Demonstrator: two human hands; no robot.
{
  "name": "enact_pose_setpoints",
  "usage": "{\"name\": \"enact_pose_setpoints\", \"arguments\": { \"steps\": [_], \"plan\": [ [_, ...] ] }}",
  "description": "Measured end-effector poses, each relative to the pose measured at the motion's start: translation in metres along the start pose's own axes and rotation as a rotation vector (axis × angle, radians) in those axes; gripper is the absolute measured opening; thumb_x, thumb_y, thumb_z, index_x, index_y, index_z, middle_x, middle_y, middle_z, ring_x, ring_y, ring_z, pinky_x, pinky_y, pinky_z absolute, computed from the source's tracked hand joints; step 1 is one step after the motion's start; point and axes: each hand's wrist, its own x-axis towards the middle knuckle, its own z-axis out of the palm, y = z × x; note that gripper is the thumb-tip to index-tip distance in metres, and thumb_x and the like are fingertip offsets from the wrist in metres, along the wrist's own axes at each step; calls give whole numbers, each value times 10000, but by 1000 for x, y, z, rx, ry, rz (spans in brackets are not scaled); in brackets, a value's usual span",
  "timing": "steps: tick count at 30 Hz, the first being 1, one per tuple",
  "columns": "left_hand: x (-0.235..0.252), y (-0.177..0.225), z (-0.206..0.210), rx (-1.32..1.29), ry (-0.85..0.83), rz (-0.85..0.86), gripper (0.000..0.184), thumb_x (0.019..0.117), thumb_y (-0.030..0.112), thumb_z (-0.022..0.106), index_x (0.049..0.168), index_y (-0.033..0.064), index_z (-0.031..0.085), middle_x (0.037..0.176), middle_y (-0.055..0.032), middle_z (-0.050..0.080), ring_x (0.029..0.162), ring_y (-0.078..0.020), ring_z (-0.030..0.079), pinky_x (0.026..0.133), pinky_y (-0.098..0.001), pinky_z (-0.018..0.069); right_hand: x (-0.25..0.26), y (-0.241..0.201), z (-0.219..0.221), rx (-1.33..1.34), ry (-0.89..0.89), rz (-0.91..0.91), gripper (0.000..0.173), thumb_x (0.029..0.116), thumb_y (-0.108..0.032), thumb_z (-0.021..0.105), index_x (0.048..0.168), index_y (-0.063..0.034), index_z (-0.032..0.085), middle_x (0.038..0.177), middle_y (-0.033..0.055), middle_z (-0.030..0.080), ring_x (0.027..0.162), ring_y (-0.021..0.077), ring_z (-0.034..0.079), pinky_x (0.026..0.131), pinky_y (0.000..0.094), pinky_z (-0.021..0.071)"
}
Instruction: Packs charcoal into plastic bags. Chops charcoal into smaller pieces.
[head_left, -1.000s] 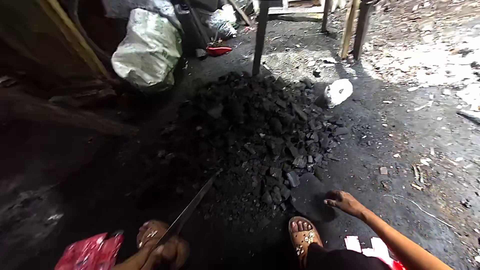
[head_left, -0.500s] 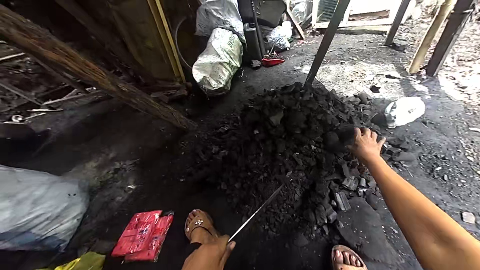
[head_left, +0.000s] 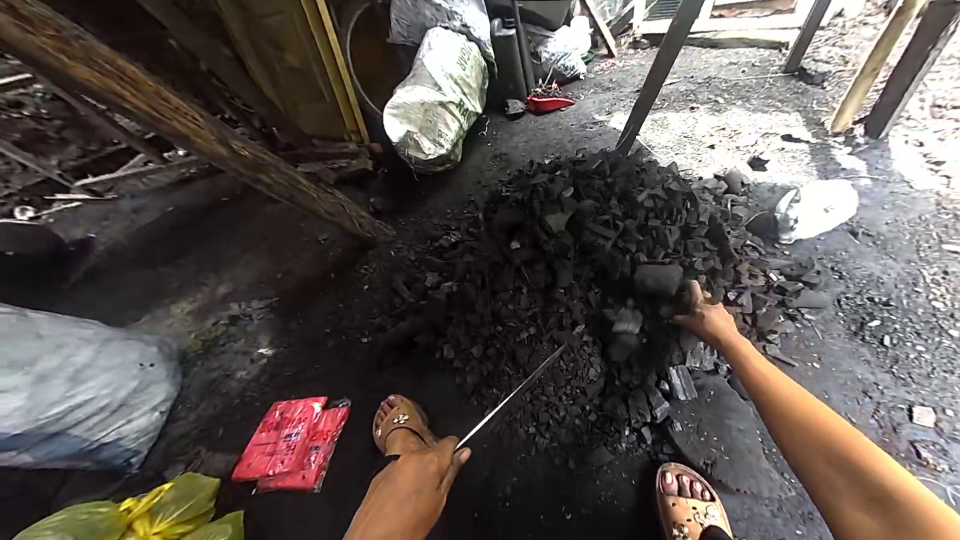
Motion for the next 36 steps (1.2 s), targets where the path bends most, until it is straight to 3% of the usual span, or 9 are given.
{"name": "enact_pose_setpoints", "arguments": {
  "steps": [6, 9, 13, 16, 21, 26, 30, 32, 36],
  "plan": [
    [14, 14, 0, -1, -15, 30, 432, 1115, 314, 423, 1090, -53, 648, 921, -249, 668, 917, -422, 669, 852, -582, 500, -24, -30, -21, -281, -93, -185, 719, 867, -198, 820, 1503, -114, 496, 1395, 362, 513, 1216, 573, 552, 900, 716, 480],
    [18, 18, 4, -49, 13, 50, 408, 1110, 287, 441, 1100, -53, 666, 943, -248, 674, 938, -416, 669, 886, -592, 499, -29, -23, -32, -172, -89, -191, 694, 843, -229, 848, 1443, -68, 541, 1375, 336, 545, 1156, 563, 592, 893, 744, 473],
    [17, 15, 28, -178, 217, 189, 341, 1082, 227, 499, 955, -31, 682, 763, -165, 632, 743, -327, 644, 724, -540, 519, -69, 33, -24, 240, 28, -168, 585, 893, -284, 811, 1358, -3, 594, 1242, 311, 642, 1156, 512, 611, 969, 727, 437],
    [18, 24, 62, -363, 300, 287, 403, 1081, 292, 433, 995, -10, 686, 676, -85, 578, 594, -212, 577, 600, -431, 518, -125, 93, 19, 471, 133, -45, 514, 937, -269, 756, 1358, -15, 608, 1226, 291, 655, 1130, 469, 627, 972, 702, 450],
    [26, 82, 135, -552, 160, 340, 419, 1104, 280, 400, 1099, -48, 661, 741, -114, 623, 641, -217, 627, 644, -405, 561, -202, 173, 95, 358, 212, 1, 600, 851, -285, 788, 1358, -4, 632, 1300, 277, 634, 1221, 504, 553, 1055, 671, 397],
    [55, 157, 181, -454, 131, 411, 383, 1089, 225, 443, 1033, -82, 665, 812, -204, 662, 761, -345, 682, 737, -517, 558, -192, 164, 100, 293, 209, -90, 571, 825, -194, 831, 1326, 14, 654, 1321, 334, 572, 1247, 535, 523, 1044, 675, 413],
    [64, 227, 165, -604, 565, 611, 259, 1020, 146, 547, 886, -44, 661, 652, -113, 597, 553, -218, 604, 537, -353, 522, -167, 152, 93, 187, 151, -159, 560, 817, -171, 845, 1321, -4, 668, 1269, 315, 612, 1191, 521, 565, 1008, 650, 451],
    [67, 253, 151, -808, 733, 699, 295, 1061, 197, 500, 947, -25, 658, 656, -64, 586, 559, -117, 567, 566, -237, 509, -164, 154, 93, 192, 140, -171, 561, 809, -156, 849, 1314, 8, 670, 1268, 316, 614, 1194, 517, 568, 1009, 654, 449],
    [84, 248, 199, -764, 624, 613, 325, 1077, 220, 480, 990, -39, 657, 730, -113, 648, 640, -184, 650, 653, -303, 577, -160, 161, 92, 256, 74, -100, 576, 846, -189, 829, 1361, -7, 645, 1316, 307, 595, 1246, 488, 546, 1064, 621, 421]
  ]
}}
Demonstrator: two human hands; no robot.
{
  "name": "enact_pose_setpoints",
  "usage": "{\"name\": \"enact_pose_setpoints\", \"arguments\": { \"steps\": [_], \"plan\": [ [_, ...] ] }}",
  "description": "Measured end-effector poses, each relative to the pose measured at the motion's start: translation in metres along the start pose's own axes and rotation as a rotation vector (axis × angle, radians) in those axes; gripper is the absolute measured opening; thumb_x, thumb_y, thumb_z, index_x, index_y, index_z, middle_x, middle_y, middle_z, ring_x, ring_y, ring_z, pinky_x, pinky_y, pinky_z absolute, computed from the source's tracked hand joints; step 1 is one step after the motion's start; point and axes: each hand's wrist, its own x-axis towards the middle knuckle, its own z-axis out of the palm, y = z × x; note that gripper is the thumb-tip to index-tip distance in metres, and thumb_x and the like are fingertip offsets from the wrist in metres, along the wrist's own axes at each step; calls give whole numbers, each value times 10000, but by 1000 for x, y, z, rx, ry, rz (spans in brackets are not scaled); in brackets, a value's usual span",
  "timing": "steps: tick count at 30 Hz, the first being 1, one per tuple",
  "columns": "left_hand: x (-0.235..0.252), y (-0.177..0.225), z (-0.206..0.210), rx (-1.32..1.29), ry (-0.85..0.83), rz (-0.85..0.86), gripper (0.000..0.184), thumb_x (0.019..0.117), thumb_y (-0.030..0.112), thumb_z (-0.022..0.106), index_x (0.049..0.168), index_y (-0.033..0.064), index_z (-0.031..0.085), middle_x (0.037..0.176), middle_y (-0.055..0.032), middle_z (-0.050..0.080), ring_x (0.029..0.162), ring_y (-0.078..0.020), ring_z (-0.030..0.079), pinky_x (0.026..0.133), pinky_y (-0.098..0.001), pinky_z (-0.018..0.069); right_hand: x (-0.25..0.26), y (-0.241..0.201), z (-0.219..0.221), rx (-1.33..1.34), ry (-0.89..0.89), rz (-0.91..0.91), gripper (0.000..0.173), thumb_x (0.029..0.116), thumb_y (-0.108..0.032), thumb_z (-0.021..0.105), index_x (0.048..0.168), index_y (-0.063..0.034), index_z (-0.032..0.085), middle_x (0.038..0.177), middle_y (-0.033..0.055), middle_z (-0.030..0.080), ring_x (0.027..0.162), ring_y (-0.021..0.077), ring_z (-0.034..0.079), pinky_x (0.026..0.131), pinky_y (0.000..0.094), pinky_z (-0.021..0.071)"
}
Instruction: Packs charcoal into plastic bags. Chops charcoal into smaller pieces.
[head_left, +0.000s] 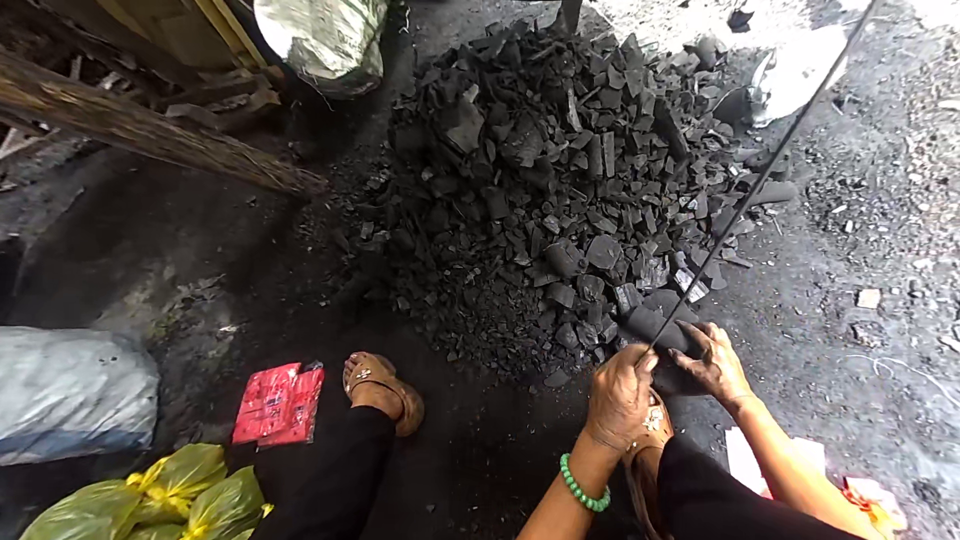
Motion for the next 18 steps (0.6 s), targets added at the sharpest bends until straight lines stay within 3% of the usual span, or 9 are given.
{"name": "enact_pose_setpoints", "arguments": {
  "steps": [1, 3, 5, 8, 11, 15, 18],
  "plan": [
    [-18, -18, 2, 142, -203, -170, 326, 1070, 195, 495, 1053, -73, 681, 818, -188, 701, 741, -292, 714, 729, -411, 600, 1, 0, 0, 14, -3, 11, 575, 845, -186, 827, 1360, -4, 645, 1314, 309, 595, 1248, 490, 544, 1069, 621, 415],
    [-37, -45, 2, 337, -731, -597, 410, 1119, 240, 375, 1332, -39, 586, 1136, -260, 693, 1095, -407, 680, 970, -556, 516, 1, 2, 1, 43, 3, 22, 578, 842, -181, 823, 1360, 0, 642, 1311, 305, 598, 1244, 490, 544, 1071, 626, 408],
    [-40, -50, 4, 415, -862, -707, 422, 1123, 234, 337, 1376, -22, 558, 1180, -263, 684, 1138, -419, 663, 976, -574, 504, 4, 3, 1, 42, 15, 36, 593, 836, -173, 834, 1363, 10, 633, 1310, 308, 600, 1244, 494, 546, 1067, 632, 411],
    [-34, -45, -2, 442, -762, -701, 412, 1122, 253, 350, 1292, -20, 608, 1108, -243, 702, 1079, -400, 686, 930, -550, 526, 2, 2, 10, 24, 58, 47, 622, 823, -188, 849, 1363, 23, 624, 1307, 322, 594, 1227, 513, 548, 1046, 655, 413],
    [-14, -35, -10, 402, -588, -650, 418, 1119, 259, 389, 1243, -57, 633, 1035, -258, 708, 1011, -404, 704, 904, -541, 540, 1, -7, 22, -52, 95, 36, 610, 851, -251, 820, 1384, -26, 626, 1312, 307, 600, 1210, 537, 542, 970, 712, 403],
    [2, -26, -17, 307, -223, -388, 315, 1074, 172, 510, 1010, -98, 658, 756, -226, 649, 714, -380, 682, 686, -516, 560, -4, -20, 38, -81, 123, -2, 604, 899, -241, 737, 1454, -64, 575, 1374, 288, 582, 1248, 547, 522, 958, 752, 360],
    [10, -28, -24, 216, -33, -322, 309, 1070, 176, 519, 990, -93, 649, 695, -183, 604, 617, -316, 623, 604, -474, 536, -3, -29, 47, -37, 91, -45, 670, 895, -200, 727, 1516, -85, 505, 1441, 276, 546, 1292, 535, 510, 989, 759, 344]
  ]
}}
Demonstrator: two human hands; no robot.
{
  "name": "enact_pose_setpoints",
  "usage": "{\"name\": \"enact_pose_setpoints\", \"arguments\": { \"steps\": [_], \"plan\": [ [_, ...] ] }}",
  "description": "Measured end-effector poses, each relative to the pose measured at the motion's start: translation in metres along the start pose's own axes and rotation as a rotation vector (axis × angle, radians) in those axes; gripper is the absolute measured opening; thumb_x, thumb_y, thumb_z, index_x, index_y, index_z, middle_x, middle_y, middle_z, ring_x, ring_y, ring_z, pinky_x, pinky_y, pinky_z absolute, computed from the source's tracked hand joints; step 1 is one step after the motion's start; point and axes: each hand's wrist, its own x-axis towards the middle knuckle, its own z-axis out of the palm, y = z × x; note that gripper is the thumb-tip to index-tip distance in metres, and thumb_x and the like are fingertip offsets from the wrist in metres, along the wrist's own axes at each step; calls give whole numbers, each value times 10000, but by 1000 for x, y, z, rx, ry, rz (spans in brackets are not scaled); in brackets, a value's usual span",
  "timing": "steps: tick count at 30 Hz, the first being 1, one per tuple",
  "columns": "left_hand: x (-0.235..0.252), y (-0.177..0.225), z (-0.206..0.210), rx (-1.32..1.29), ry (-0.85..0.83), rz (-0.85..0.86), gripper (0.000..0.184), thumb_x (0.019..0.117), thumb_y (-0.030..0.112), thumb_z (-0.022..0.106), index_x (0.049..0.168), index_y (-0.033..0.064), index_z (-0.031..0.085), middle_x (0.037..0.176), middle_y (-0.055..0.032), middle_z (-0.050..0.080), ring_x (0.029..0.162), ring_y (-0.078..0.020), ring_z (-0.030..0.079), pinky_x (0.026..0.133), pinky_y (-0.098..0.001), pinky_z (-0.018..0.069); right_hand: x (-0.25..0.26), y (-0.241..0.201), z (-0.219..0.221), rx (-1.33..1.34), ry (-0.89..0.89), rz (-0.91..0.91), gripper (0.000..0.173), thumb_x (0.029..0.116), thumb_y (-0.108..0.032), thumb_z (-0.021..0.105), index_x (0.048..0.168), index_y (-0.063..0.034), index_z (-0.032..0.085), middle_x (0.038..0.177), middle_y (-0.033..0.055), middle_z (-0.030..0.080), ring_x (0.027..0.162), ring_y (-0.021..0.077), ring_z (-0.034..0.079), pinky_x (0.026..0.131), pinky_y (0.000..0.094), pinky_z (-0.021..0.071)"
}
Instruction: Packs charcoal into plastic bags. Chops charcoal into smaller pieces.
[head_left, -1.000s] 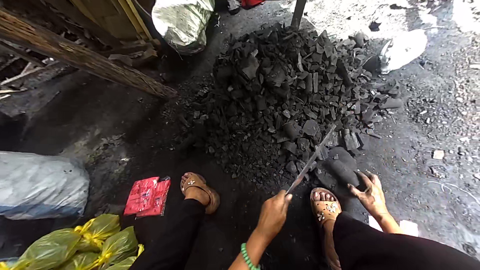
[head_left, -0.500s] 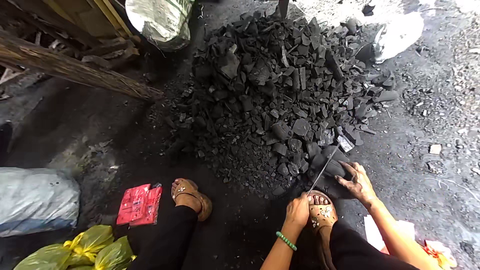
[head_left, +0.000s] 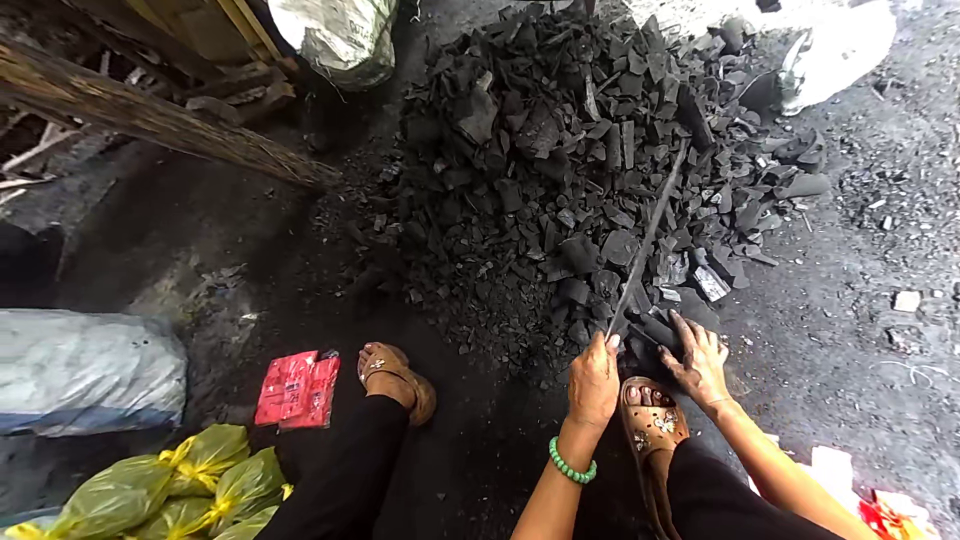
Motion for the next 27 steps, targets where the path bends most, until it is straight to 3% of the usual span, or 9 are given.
{"name": "enact_pose_setpoints", "arguments": {
  "steps": [3, 7, 10, 12, 15, 18, 20, 24, 27],
  "plan": [
    [-8, -15, -14, -98, 96, -94, 289, 1072, 175, 501, 1015, -70, 643, 685, -119, 569, 590, -217, 556, 585, -391, 497, 7, -24, 14, 179, -96, -89, 737, 843, 4, 764, 1523, -90, 496, 1465, 349, 461, 1283, 555, 512, 1014, 702, 442],
    [-29, -47, -27, -177, 152, -322, 277, 1075, 145, 468, 1027, -60, 647, 653, -44, 528, 534, -109, 492, 551, -299, 463, 20, -54, 22, 267, -147, -278, 729, 760, 80, 780, 1444, -89, 595, 1408, 342, 517, 1228, 543, 545, 985, 660, 475],
    [-41, -68, -30, -215, 175, -458, 292, 1090, 150, 432, 1011, -46, 633, 629, -1, 496, 517, -71, 473, 541, -257, 450, 43, -94, 3, 318, -262, -368, 730, 789, -15, 829, 1465, -96, 567, 1451, 320, 476, 1223, 484, 581, 941, 614, 537],
    [-46, -78, -30, -217, 157, -542, 309, 1098, 158, 423, 1021, -51, 637, 630, -5, 491, 517, -79, 470, 542, -263, 451, 68, -124, -14, 304, -331, -404, 744, 815, -188, 872, 1480, -114, 546, 1527, 272, 431, 1302, 448, 541, 1000, 609, 508],
    [-51, -89, -34, -158, 53, -644, 348, 1113, 180, 396, 1040, -57, 640, 670, -43, 511, 559, -124, 488, 582, -309, 465, 113, -135, -11, 126, -198, -510, 610, 872, -231, 817, 1432, -117, 602, 1481, 309, 475, 1288, 521, 520, 992, 666, 469],
    [-56, -89, -37, -118, -13, -668, 356, 1116, 180, 387, 1052, -58, 643, 716, -64, 534, 604, -142, 501, 621, -323, 466, 143, -133, -5, -240, -341, -444, 632, 934, -146, 750, 1518, -221, 521, 1556, 297, 404, 1327, 568, 461, 962, 727, 422],
    [-60, -89, -37, -122, -4, -642, 351, 1112, 180, 395, 1033, -52, 646, 704, -50, 529, 590, -127, 497, 609, -307, 462, 150, -130, -4, -244, -372, -445, 576, 896, -66, 770, 1438, -152, 592, 1503, 294, 469, 1290, 563, 500, 956, 713, 454],
    [-61, -80, -33, -160, 29, -554, 329, 1101, 168, 422, 1020, -55, 650, 673, -35, 517, 568, -114, 485, 590, -298, 454, 128, -108, -30, 189, -201, -253, 622, 780, -86, 867, 1321, 15, 579, 1347, 335, 528, 1194, 509, 571, 937, 672, 498],
    [-62, -73, -22, -200, 14, -430, 311, 1080, 160, 453, 1016, -59, 665, 672, -41, 536, 571, -111, 499, 593, -305, 467, 78, -61, -51, 607, -69, 66, 878, 754, -150, 838, 1514, -123, 399, 1428, 218, 503, 1195, 339, 584, 927, 536, 527]
  ]
}}
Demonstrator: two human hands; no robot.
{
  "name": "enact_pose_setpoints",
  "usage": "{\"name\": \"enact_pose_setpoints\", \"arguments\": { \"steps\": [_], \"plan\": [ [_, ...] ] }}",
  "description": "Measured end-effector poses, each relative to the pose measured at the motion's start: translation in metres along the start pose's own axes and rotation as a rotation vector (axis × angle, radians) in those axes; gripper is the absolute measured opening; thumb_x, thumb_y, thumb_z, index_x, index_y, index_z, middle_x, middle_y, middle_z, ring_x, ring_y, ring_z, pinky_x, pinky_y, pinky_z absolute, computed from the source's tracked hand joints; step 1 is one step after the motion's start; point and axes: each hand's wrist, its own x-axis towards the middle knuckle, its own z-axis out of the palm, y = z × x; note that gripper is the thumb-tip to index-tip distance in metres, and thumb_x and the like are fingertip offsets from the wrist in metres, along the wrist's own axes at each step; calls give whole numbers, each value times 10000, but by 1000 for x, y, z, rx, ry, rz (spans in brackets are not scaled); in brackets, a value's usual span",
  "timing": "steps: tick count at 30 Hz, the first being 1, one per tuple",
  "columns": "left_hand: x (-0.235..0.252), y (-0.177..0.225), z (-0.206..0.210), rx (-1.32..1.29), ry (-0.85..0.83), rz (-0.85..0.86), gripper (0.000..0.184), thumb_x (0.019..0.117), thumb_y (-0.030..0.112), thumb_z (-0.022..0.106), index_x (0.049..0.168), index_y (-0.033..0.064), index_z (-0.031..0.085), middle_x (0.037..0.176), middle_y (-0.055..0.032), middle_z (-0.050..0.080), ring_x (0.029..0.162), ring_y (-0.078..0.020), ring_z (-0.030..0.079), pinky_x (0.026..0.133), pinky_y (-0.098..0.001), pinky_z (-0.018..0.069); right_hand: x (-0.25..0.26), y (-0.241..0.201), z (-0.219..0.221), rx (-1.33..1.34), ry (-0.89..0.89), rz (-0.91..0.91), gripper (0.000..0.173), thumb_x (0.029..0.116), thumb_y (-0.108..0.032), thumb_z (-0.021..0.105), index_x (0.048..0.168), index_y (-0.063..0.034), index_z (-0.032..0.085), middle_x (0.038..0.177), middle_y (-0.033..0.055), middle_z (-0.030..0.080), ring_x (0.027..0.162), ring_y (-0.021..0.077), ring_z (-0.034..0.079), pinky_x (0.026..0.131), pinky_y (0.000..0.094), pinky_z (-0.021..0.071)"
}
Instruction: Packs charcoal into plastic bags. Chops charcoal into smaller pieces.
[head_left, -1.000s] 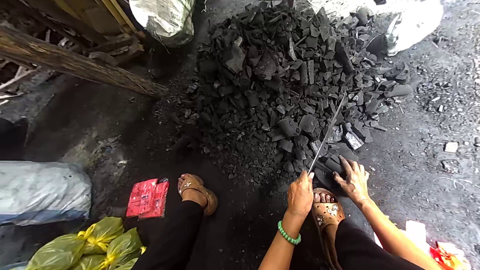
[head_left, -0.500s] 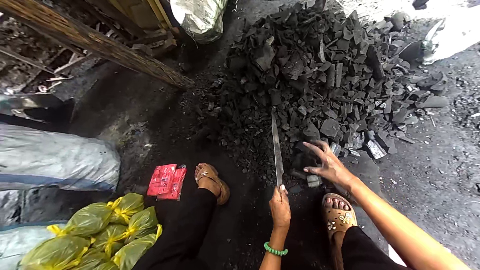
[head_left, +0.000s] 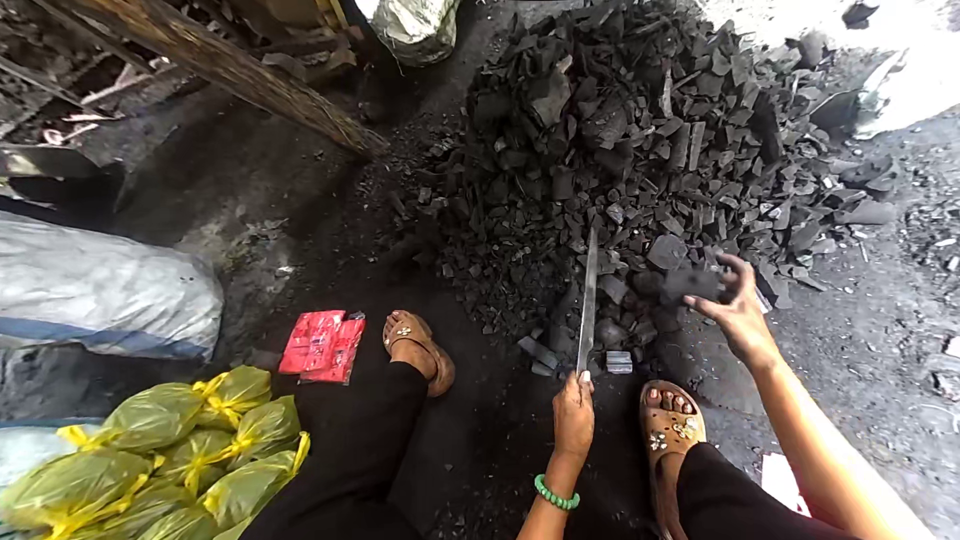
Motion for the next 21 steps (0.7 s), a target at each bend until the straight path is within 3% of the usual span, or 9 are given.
{"name": "enact_pose_setpoints", "arguments": {
  "steps": [2, 5, 7, 10, 14, 17, 19, 20, 21],
  "plan": [
    [-3, 4, 12, 11, -60, 48, 318, 1078, 166, 459, 1013, -65, 667, 689, -65, 554, 601, -140, 518, 621, -332, 478, -32, 36, -24, 8, 121, 78, 808, 757, -152, 819, 1481, -100, 463, 1451, 214, 488, 1248, 330, 547, 978, 532, 500],
    [-9, 14, 28, 83, -174, 93, 336, 1078, 173, 462, 1038, -83, 676, 781, -150, 642, 729, -241, 631, 741, -422, 532, -68, 73, -37, -296, 190, 138, 764, 760, -134, 904, 1390, 60, 518, 1359, 351, 530, 1242, 487, 547, 1028, 640, 448],
    [-11, 24, 36, 141, -245, 137, 350, 1080, 181, 459, 1053, -93, 676, 838, -202, 674, 806, -308, 676, 797, -478, 544, -79, 74, -34, -399, 168, 159, 785, 756, -179, 915, 1377, 79, 510, 1307, 356, 574, 1225, 522, 557, 1041, 675, 423],
    [-7, 56, 41, 192, -278, 265, 332, 1071, 167, 485, 1053, -101, 679, 836, -224, 681, 803, -348, 690, 781, -504, 554, -80, 74, -22, -420, 80, 100, 713, 792, -203, 887, 1362, 61, 548, 1277, 330, 604, 1179, 496, 596, 1015, 662, 454],
    [-2, 112, 39, 97, -28, 658, 276, 1031, 152, 550, 891, -58, 661, 663, -132, 607, 575, -232, 618, 558, -365, 530, -74, 72, -11, -448, 24, 46, 678, 799, -205, 874, 1360, 34, 580, 1279, 309, 622, 1185, 495, 602, 1009, 676, 454],
    [-2, 138, 40, -113, 122, 877, 327, 1076, 223, 470, 927, -19, 632, 693, -80, 591, 600, -119, 577, 596, -219, 514, -75, 71, -12, -466, 52, 43, 655, 773, -233, 882, 1309, 33, 617, 1200, 310, 648, 1134, 520, 596, 962, 696, 450],
    [-3, 113, 49, -33, 90, 843, 306, 1069, 204, 482, 947, -27, 642, 743, -107, 637, 656, -157, 635, 661, -252, 560, -76, 73, -15, -462, 55, 25, 642, 758, -239, 890, 1273, 46, 634, 1162, 307, 653, 1112, 516, 591, 946, 685, 452],
    [-4, 89, 54, 134, 2, 724, 284, 1041, 172, 522, 965, -52, 679, 752, -143, 681, 674, -224, 690, 666, -328, 590, -74, 74, -15, -466, 49, 28, 637, 767, -241, 895, 1275, 42, 636, 1168, 297, 658, 1119, 504, 594, 962, 671, 455],
    [-5, 71, 56, 351, -204, 494, 299, 1056, 176, 514, 1078, -64, 689, 831, -198, 717, 777, -319, 736, 732, -442, 604, -73, 74, -16, -477, 43, 44, 640, 775, -250, 898, 1287, 31, 637, 1188, 283, 661, 1140, 488, 595, 988, 656, 453]
  ]
}}
